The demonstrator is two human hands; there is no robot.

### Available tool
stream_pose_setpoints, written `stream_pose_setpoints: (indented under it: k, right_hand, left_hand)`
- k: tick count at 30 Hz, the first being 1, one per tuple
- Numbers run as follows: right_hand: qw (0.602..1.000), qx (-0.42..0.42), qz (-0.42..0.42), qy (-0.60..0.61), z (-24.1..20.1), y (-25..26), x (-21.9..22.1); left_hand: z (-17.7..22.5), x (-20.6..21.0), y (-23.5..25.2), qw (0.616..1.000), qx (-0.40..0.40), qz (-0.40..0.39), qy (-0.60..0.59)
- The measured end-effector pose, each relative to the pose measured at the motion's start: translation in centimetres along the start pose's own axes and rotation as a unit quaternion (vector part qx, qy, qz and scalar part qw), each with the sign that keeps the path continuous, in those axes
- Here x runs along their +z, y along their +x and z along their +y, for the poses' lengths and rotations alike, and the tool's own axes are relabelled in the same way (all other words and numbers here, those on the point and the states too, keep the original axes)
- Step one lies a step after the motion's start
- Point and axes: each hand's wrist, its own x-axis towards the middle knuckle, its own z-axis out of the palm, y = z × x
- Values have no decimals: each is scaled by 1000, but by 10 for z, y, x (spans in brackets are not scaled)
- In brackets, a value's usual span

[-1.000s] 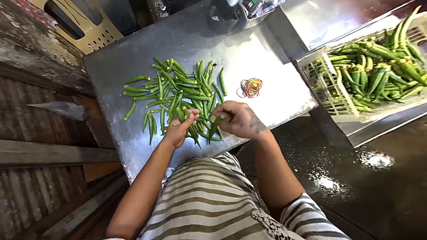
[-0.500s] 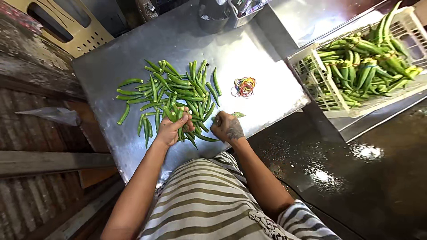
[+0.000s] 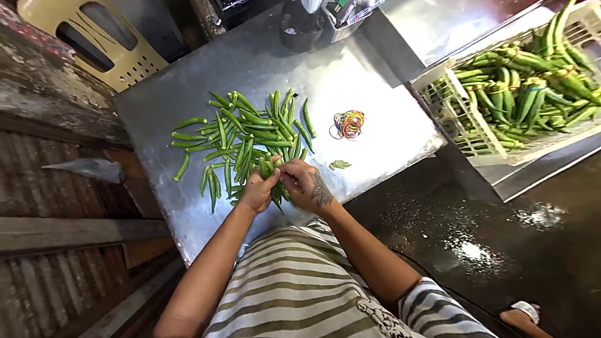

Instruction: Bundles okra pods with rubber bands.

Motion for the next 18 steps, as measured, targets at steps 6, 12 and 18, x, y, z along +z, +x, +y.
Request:
stream_pose_setpoints:
  k: [6, 12, 18]
  right_hand:
    - [986, 71, 37, 144, 7, 7, -21]
    - [996, 61, -26, 68, 8, 9, -19]
    - [978, 128, -33, 164, 0, 11, -16]
  left_hand:
    - [1, -1, -3, 997, -17, -21, -77]
    - [3, 3, -4, 998, 2, -67, -4]
    - [0, 2, -7, 994, 29, -68, 78]
